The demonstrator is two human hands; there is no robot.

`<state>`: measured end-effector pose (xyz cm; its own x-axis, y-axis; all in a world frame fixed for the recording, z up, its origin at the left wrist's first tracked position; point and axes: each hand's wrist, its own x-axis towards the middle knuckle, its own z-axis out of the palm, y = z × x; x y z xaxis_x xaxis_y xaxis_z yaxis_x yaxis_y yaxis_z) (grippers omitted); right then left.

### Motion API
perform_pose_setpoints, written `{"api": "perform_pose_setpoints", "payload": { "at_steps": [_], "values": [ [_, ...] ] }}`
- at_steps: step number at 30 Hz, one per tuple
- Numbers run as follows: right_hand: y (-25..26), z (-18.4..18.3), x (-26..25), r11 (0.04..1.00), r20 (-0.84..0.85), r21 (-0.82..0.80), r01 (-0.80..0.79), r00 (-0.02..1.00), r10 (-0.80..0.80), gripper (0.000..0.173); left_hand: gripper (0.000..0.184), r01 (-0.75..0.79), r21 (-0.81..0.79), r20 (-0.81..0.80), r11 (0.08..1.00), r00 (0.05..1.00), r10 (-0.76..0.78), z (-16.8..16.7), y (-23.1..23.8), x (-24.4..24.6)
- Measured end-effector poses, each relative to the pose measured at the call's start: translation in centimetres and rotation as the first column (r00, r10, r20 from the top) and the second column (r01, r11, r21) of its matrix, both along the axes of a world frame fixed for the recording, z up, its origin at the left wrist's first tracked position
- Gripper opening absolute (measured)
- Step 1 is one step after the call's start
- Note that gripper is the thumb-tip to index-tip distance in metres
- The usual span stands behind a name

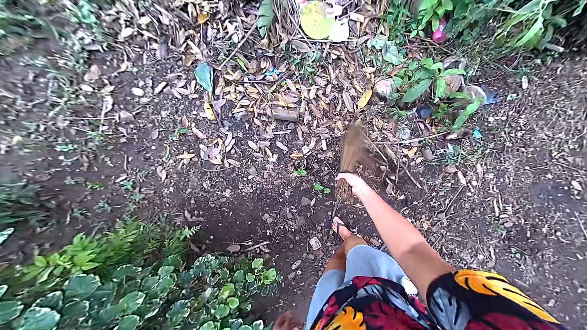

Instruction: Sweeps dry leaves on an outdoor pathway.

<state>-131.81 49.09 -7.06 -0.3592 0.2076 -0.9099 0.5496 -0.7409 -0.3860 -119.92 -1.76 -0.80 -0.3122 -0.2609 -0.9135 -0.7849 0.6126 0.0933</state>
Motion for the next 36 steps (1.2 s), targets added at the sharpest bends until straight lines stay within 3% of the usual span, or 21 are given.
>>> {"api": "perform_pose_setpoints", "payload": {
  "at_steps": [2,4,9,13,16,19,22,26,29,32,36],
  "values": [
    [1.3,-1.0,-0.9,1.000,-0.061,0.014,0.024,0.998,-0.023,0.036,0.032,0.016,0.012,-0.012,1.000,1.000,-0.015,0.1,1.2,-1.5],
    [1.8,1.1,0.5,0.997,-0.118,0.006,0.079,0.990,-0.078,0.037,0.031,0.041,0.030,-0.018,0.999,0.999,-0.040,0.2,2.7,-2.7],
    [2.0,7.3,13.0,0.981,-0.127,0.010,0.194,0.973,-0.191,0.039,0.033,0.090,0.077,0.016,0.993,0.996,-0.092,-0.1,7.2,-5.9],
    [2.3,12.2,23.5,0.967,0.072,0.020,0.255,0.964,-0.256,0.032,0.034,0.157,0.135,0.056,0.978,0.984,-0.166,-0.9,11.2,-7.9],
    [3.3,12.7,25.5,0.918,0.284,0.014,0.397,0.878,-0.385,0.014,0.035,0.188,0.154,0.101,0.970,0.974,-0.205,-1.3,14.8,-9.4],
    [6.3,9.6,22.4,0.897,0.400,-0.003,0.442,0.822,-0.404,0.013,0.034,0.182,0.153,0.095,0.971,0.976,-0.198,-1.2,19.2,-11.6],
    [10.2,5.6,15.4,0.951,0.365,-0.062,0.303,0.893,-0.261,0.019,0.034,0.160,0.165,0.053,0.973,0.984,-0.171,0.0,22.9,-13.3],
    [15.1,4.1,1.1,0.993,0.159,-0.116,-0.026,0.986,0.045,0.032,0.032,0.154,0.200,-0.015,0.968,0.988,-0.154,2.3,27.4,-15.4],
    [17.3,3.7,-6.3,0.994,-0.051,-0.111,0.005,0.999,-0.011,0.035,0.031,0.138,0.190,-0.045,0.972,0.990,-0.132,3.6,29.8,-16.2],
    [16.8,3.5,-8.7,0.985,-0.171,-0.137,0.108,0.977,-0.131,0.040,0.033,0.148,0.181,-0.044,0.972,0.989,-0.143,4.7,31.5,-16.4],
    [13.6,6.6,-6.8,0.988,-0.170,-0.149,0.047,0.983,-0.072,0.055,0.033,0.133,0.175,-0.029,0.976,0.991,-0.130,5.4,32.4,-15.6]
  ]
}}
